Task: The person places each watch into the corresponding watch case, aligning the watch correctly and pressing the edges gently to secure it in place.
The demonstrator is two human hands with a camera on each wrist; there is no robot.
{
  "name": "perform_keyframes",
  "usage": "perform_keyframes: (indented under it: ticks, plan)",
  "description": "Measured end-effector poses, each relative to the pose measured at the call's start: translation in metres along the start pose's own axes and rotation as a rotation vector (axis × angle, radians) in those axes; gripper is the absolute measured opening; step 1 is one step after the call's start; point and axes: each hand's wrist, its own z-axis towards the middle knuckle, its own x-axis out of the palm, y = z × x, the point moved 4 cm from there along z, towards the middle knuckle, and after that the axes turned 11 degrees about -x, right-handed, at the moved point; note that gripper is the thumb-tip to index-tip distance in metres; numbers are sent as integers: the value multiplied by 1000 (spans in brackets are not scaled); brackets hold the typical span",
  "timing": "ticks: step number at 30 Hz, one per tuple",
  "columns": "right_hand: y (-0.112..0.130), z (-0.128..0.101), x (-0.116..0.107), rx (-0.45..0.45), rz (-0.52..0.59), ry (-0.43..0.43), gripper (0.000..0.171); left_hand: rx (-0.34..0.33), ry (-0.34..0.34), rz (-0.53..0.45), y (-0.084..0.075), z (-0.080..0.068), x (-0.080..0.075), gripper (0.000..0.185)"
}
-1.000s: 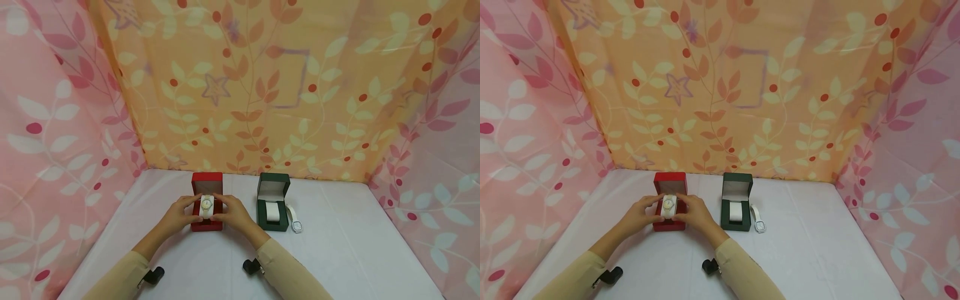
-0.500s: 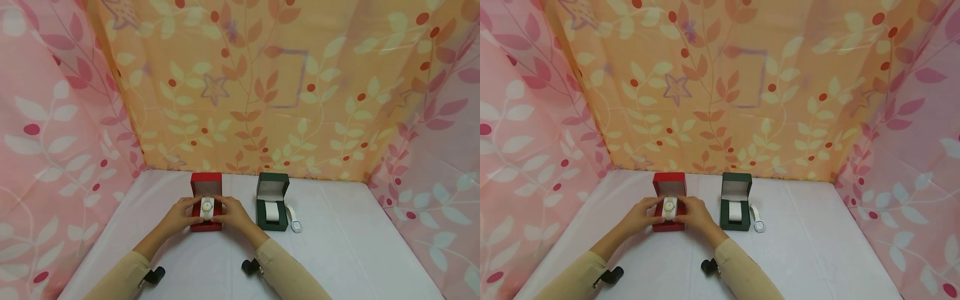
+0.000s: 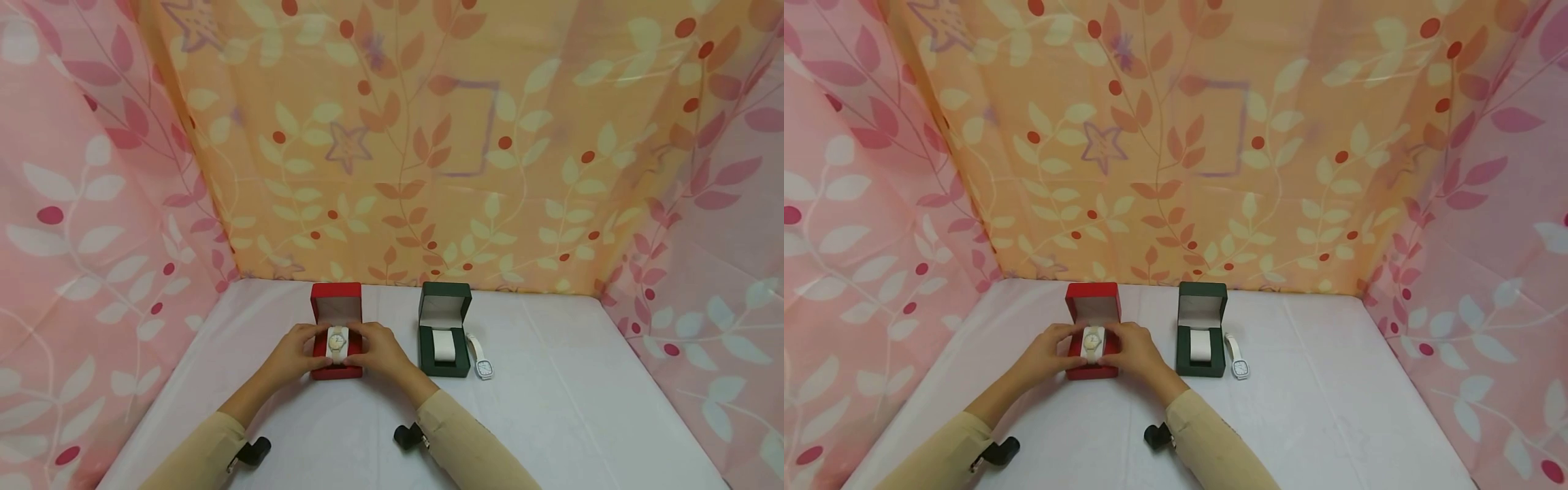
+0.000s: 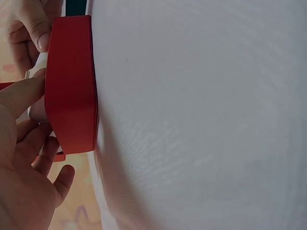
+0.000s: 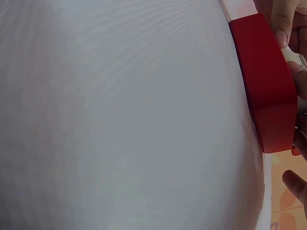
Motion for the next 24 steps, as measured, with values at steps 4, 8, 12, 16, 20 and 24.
perform_keyframes:
  ticks: [4,8,12,16,20,24]
  plan:
    - [-1,0,1,5,3,4,67,-2,6,11,2,2,2,75]
    - [0,0,0,12,3,4,68,1,4,17,1,2,3,74]
    - [2,1,0,12,-1,-2,67,16,-3,37,0,2,2,73]
    - [3,1,0,20,-5,-2,66,26,-9,56,-2,2,2,72]
    - [3,1,0,40,-8,7,66,15,-10,59,-1,2,3,71]
    - [1,0,1,53,-10,13,65,4,-4,64,0,4,5,71]
